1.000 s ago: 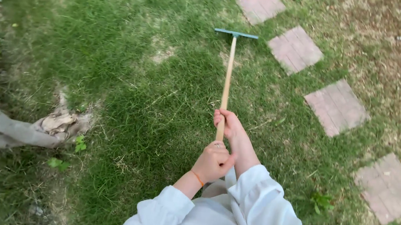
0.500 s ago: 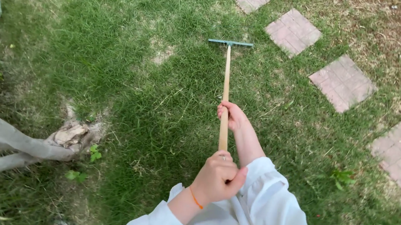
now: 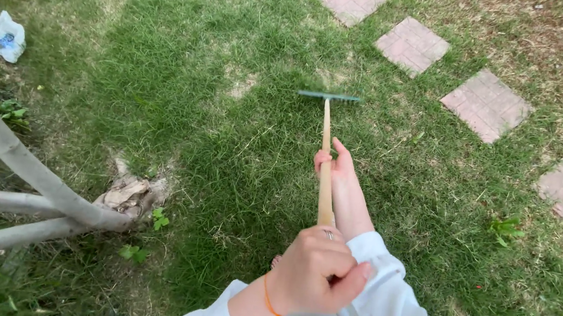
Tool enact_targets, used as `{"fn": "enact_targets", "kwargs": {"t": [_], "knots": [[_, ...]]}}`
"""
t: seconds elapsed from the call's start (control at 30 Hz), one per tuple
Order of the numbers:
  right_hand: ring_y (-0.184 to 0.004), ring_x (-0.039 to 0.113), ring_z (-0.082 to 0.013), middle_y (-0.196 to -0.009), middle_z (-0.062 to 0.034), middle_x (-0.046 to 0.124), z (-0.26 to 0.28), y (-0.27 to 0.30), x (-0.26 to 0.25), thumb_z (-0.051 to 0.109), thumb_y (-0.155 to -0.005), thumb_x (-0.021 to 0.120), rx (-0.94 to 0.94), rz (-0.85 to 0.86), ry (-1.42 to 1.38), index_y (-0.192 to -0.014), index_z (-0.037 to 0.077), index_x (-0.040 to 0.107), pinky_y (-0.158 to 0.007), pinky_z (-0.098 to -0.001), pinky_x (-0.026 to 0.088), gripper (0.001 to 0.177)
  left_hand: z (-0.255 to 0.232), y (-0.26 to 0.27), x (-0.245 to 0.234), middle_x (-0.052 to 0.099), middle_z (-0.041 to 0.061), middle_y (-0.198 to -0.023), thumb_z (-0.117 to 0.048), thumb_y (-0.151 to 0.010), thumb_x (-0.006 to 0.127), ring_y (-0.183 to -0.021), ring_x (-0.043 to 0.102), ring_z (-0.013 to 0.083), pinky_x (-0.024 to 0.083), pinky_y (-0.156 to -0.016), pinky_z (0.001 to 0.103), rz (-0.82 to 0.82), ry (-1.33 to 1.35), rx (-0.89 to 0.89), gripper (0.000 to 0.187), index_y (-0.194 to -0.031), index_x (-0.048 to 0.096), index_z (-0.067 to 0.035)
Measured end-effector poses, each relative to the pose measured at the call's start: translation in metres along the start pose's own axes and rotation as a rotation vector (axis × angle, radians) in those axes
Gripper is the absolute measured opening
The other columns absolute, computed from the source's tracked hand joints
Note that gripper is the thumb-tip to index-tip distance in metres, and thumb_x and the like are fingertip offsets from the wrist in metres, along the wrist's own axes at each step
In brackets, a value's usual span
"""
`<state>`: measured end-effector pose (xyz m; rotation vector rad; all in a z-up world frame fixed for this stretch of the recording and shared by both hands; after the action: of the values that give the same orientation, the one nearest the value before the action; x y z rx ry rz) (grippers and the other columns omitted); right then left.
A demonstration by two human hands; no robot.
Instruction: Raking grass in a garden.
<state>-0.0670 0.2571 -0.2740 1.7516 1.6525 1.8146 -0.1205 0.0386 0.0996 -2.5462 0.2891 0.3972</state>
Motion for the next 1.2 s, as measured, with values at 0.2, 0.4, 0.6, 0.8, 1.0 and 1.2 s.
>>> {"fn": "enact_targets", "kwargs": {"t": [0.2, 0.4, 0.6, 0.8, 1.0, 1.2], "knots": [[-0.041, 0.041, -0.0086, -0.055, 0.0027, 0.04, -0.012, 0.025, 0.007, 0.045, -0.087, 0.076, 0.136, 0.055, -0.091, -0.077, 0.011, 0.042, -0.035, -0.0223, 0.036, 0.049, -0.029, -0.005, -0.02, 0.044, 0.005, -0.055, -0.006, -0.09, 0.072, -0.052, 0.048, 0.0259, 0.042, -0.062, 0.036, 0.079, 0.088, 0.075, 0.046, -0.057, 0.04, -0.01], [-0.039, 0.038, -0.007, -0.053, 0.0039, 0.038, 0.025, 0.065, 0.019, 0.04, -0.094, 0.072, 0.144, 0.321, -0.324, -0.064, 0.015, 0.037, -0.035, -0.0215, 0.036, 0.053, -0.038, -0.029, -0.017, 0.042, 0.004, -0.055, -0.005, -0.082, 0.074, -0.052, 0.046, 0.025, 0.04, -0.061, 0.036, 0.266, 0.196, 0.195, 0.044, -0.056, 0.039, -0.01], [-0.038, 0.037, -0.0056, -0.054, 0.0053, 0.038, 0.124, 0.127, 0.008, 0.035, -0.099, 0.065, -0.165, 0.458, -0.386, -0.066, 0.015, 0.039, -0.035, -0.0192, 0.034, 0.047, -0.023, -0.07, 0.019, 0.041, 0.003, -0.058, -0.004, -0.082, 0.074, -0.056, 0.045, 0.0247, 0.042, -0.065, 0.037, 0.446, 0.336, 0.267, 0.041, -0.057, 0.041, -0.009], [-0.04, 0.037, -0.0063, -0.054, 0.0041, 0.037, 0.26, 0.219, -0.065, 0.031, -0.102, 0.062, -0.392, 0.658, -0.535, -0.067, 0.014, 0.038, -0.035, -0.0199, 0.034, 0.045, 0.003, -0.123, 0.104, 0.041, 0.004, -0.057, -0.003, -0.083, 0.072, -0.057, 0.047, 0.0246, 0.046, -0.07, 0.037, 0.622, 0.484, 0.389, 0.039, -0.057, 0.044, -0.008], [-0.045, 0.043, -0.011, -0.059, 0.0003, 0.042, 0.345, 0.333, -0.167, 0.028, -0.098, 0.063, -0.729, 0.717, -0.662, -0.074, 0.009, 0.043, -0.041, -0.0243, 0.04, 0.037, 0.026, -0.182, 0.201, 0.043, 0.004, -0.058, -0.003, -0.084, 0.071, -0.058, 0.049, 0.0249, 0.049, -0.075, 0.037, 0.824, 0.657, 0.448, 0.039, -0.057, 0.043, -0.008], [-0.066, 0.055, -0.0214, -0.079, -0.01, 0.054, 0.356, 0.37, -0.279, 0.022, -0.1, 0.053, -1.293, 0.411, -0.871, -0.107, -0.004, 0.047, -0.063, -0.0337, 0.055, 0.028, 0.103, -0.18, 0.32, 0.047, 0.006, -0.056, -0.002, -0.087, 0.07, -0.057, 0.051, 0.0262, 0.049, -0.072, 0.036, 0.991, 0.717, 0.408, 0.04, -0.055, 0.046, -0.007]]}}
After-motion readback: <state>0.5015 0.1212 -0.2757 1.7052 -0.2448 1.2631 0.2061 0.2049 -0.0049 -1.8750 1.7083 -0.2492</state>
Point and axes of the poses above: each hand's wrist, its own y-axis away from the middle knuckle, its own x-axis out of the palm, z = x × y, the point moved 3 cm from there along -y, towards the middle knuckle
